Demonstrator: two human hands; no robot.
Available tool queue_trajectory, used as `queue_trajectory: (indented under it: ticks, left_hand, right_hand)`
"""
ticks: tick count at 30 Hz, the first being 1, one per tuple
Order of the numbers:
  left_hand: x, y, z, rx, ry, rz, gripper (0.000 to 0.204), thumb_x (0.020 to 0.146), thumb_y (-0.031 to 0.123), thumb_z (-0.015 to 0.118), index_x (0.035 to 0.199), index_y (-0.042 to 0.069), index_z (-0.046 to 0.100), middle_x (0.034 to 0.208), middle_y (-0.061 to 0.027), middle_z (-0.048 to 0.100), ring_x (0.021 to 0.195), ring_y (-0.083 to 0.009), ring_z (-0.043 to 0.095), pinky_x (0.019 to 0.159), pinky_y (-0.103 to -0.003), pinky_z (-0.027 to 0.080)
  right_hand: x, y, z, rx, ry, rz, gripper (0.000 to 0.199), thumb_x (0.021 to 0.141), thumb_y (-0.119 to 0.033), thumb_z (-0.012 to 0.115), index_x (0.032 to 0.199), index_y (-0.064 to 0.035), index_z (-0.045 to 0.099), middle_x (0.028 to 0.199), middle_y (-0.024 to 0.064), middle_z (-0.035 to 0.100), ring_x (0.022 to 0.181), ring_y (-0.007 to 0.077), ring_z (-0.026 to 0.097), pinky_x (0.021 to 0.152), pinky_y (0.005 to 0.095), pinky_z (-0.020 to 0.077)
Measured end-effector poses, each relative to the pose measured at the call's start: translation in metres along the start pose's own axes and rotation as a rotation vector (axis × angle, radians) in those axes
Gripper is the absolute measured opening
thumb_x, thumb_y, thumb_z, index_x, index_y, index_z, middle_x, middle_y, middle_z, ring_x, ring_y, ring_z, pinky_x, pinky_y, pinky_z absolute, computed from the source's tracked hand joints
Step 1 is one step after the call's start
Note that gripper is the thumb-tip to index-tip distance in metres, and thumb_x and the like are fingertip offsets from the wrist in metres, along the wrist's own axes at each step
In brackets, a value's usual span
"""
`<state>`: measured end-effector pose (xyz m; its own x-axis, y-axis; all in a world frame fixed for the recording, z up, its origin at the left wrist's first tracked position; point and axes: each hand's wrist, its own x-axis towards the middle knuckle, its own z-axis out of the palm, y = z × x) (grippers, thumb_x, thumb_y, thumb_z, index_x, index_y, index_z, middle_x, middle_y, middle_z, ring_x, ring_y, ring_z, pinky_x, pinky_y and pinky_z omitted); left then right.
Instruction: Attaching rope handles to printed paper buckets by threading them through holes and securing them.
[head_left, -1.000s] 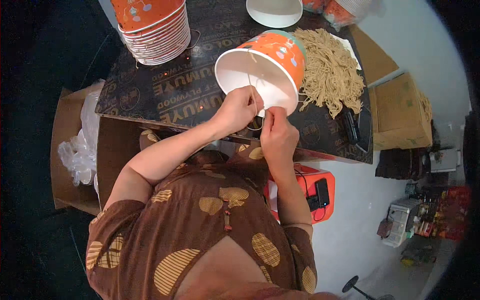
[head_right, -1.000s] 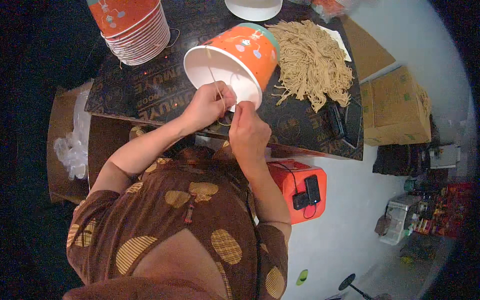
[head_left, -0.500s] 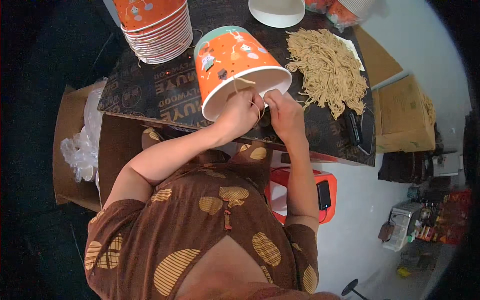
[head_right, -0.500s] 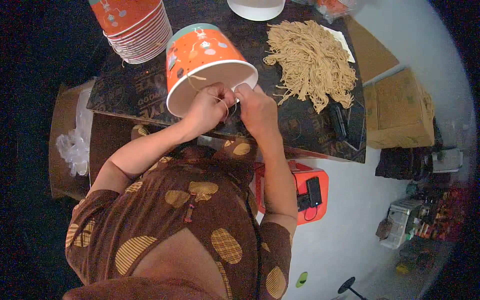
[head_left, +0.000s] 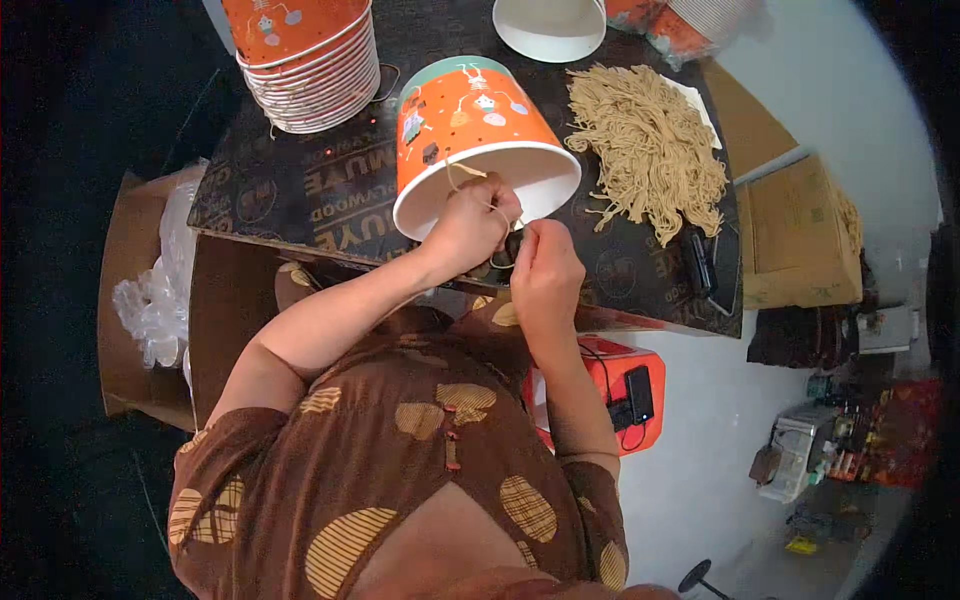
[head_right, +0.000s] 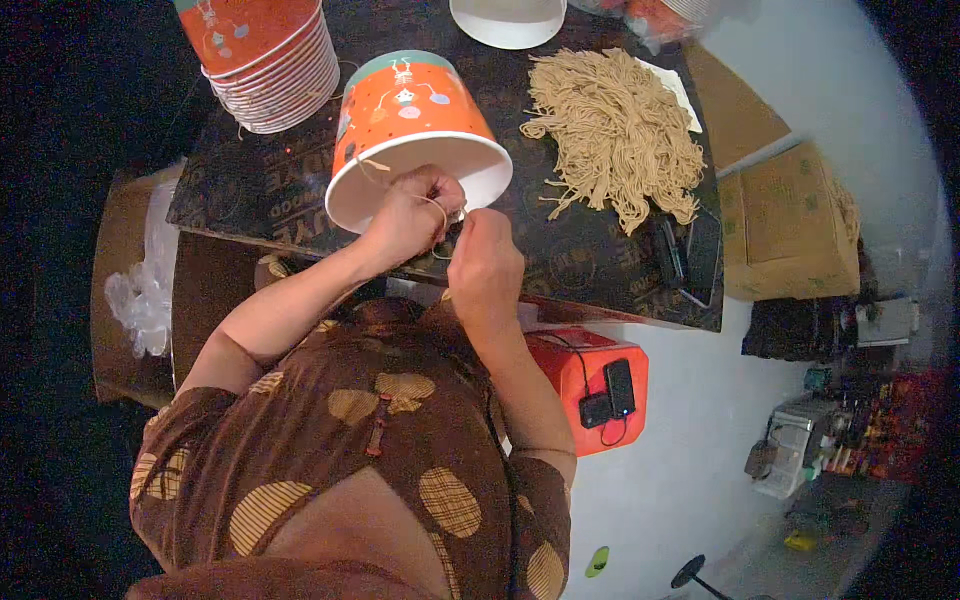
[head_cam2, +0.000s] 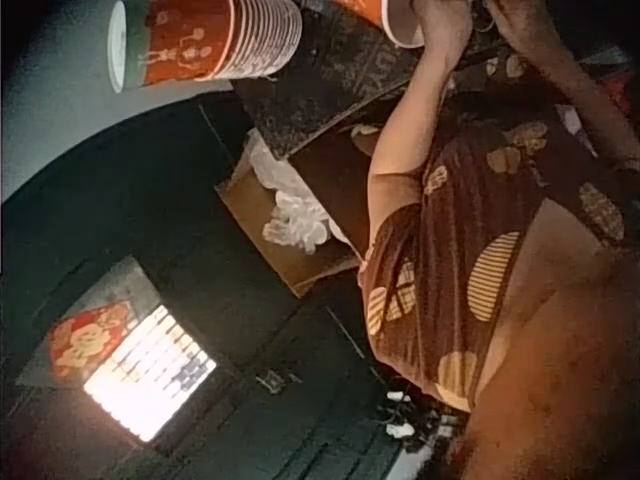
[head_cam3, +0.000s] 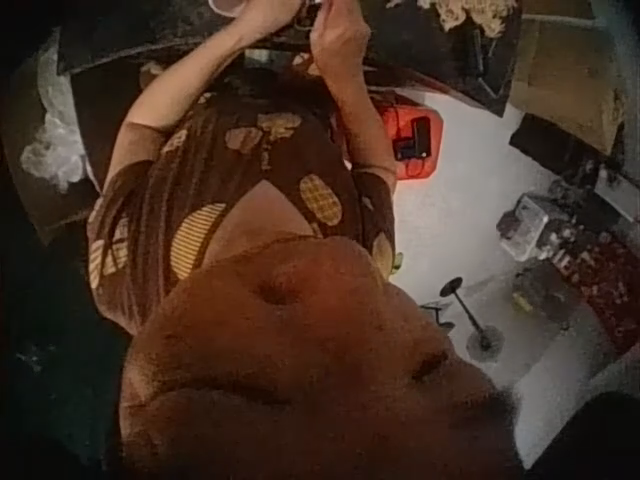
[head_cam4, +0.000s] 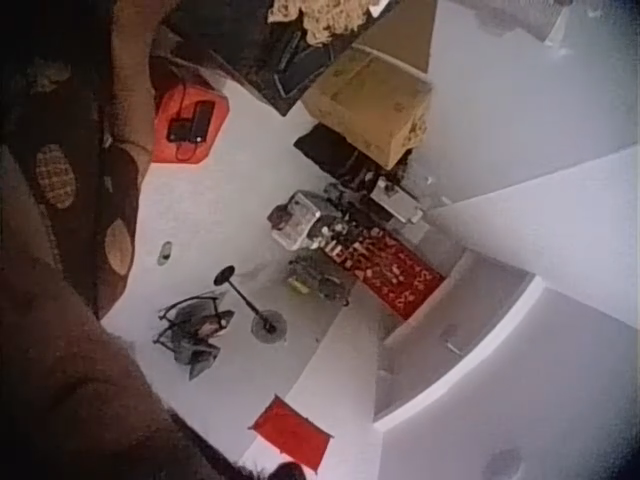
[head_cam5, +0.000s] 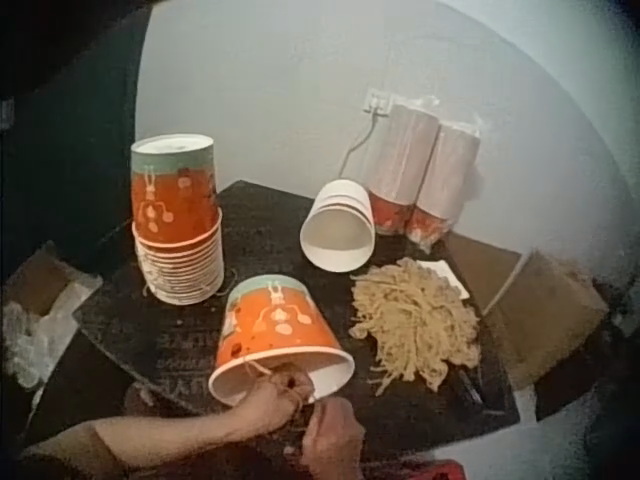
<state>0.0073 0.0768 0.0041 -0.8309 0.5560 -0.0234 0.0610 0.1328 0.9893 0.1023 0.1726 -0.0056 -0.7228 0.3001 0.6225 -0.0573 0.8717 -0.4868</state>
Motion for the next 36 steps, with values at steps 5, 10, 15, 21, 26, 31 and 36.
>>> queue_trajectory:
  ticks: [5, 10, 15, 21, 26, 31, 36]
  left_hand:
    - [0.001, -0.003, -0.002, -0.049, -0.050, -0.055, 0.014, 0.094, 0.008, 0.055, 0.081, 0.003, 0.054, 0.061, -0.0001, 0.051, 0.049, -0.0077, 0.048, 0.042, -0.025, 0.037]
    - [0.002, -0.007, -0.001, -0.087, -0.011, 0.047, 0.014, 0.094, 0.009, 0.055, 0.083, 0.002, 0.055, 0.062, -0.0011, 0.052, 0.047, -0.0077, 0.048, 0.040, -0.025, 0.036]
    - [-0.001, 0.004, -0.007, -0.087, -0.068, -0.042, 0.012, 0.096, 0.009, 0.051, 0.089, 0.000, 0.055, 0.064, -0.0028, 0.054, 0.048, -0.0084, 0.049, 0.038, -0.024, 0.035]
    - [-0.005, 0.002, -0.010, -0.239, -0.054, -0.114, 0.014, 0.098, 0.009, 0.047, 0.100, -0.001, 0.056, 0.071, -0.0040, 0.058, 0.051, -0.0085, 0.050, 0.038, -0.024, 0.035]
    - [-0.006, -0.006, -0.017, -0.092, -0.109, -0.133, 0.013, 0.094, 0.006, 0.052, 0.101, -0.004, 0.057, 0.080, -0.0056, 0.059, 0.059, -0.0103, 0.053, 0.050, -0.025, 0.043]
    - [-0.014, -0.005, -0.017, 0.310, -0.005, 0.129, 0.011, 0.079, 0.002, 0.067, 0.086, -0.003, 0.060, 0.085, -0.0098, 0.058, 0.074, -0.0181, 0.057, 0.067, -0.032, 0.048]
    - [-0.012, -0.005, -0.017, 0.404, 0.000, 0.245, 0.007, 0.076, 0.000, 0.065, 0.077, -0.001, 0.058, 0.082, -0.0117, 0.055, 0.077, -0.0224, 0.058, 0.067, -0.035, 0.047]
  right_hand:
    - [0.000, 0.005, 0.004, 0.268, -0.050, 0.180, 0.015, 0.086, 0.000, 0.058, 0.099, -0.0021, 0.053, 0.074, 0.0187, 0.062, 0.070, 0.0392, 0.063, 0.059, 0.0445, 0.0488]
    - [0.003, -0.001, 0.005, 0.240, -0.058, 0.228, 0.014, 0.087, -0.003, 0.059, 0.100, -0.0023, 0.055, 0.073, 0.0189, 0.063, 0.067, 0.0381, 0.063, 0.059, 0.0446, 0.0487]
    - [0.004, 0.002, 0.008, 0.139, -0.074, 0.153, 0.008, 0.088, -0.009, 0.060, 0.093, -0.0031, 0.056, 0.074, 0.0192, 0.063, 0.066, 0.0378, 0.064, 0.057, 0.0462, 0.0482]
    - [0.004, 0.003, 0.011, 0.124, -0.072, 0.146, 0.007, 0.087, -0.008, 0.060, 0.089, -0.0032, 0.056, 0.073, 0.0193, 0.063, 0.064, 0.0391, 0.063, 0.055, 0.0461, 0.0485]
    - [0.005, 0.003, 0.012, 0.119, -0.047, 0.122, 0.006, 0.087, -0.007, 0.060, 0.088, -0.0032, 0.056, 0.073, 0.0190, 0.063, 0.064, 0.0394, 0.063, 0.055, 0.0462, 0.0485]
    - [0.005, 0.000, 0.011, 0.112, -0.076, 0.143, 0.006, 0.087, -0.007, 0.060, 0.088, -0.0032, 0.056, 0.073, 0.0182, 0.063, 0.065, 0.0392, 0.063, 0.055, 0.0463, 0.0487]
    - [0.005, 0.000, 0.011, 0.091, -0.092, 0.159, 0.007, 0.087, -0.009, 0.060, 0.089, -0.0043, 0.056, 0.073, 0.0179, 0.063, 0.065, 0.0389, 0.063, 0.056, 0.0464, 0.0484]
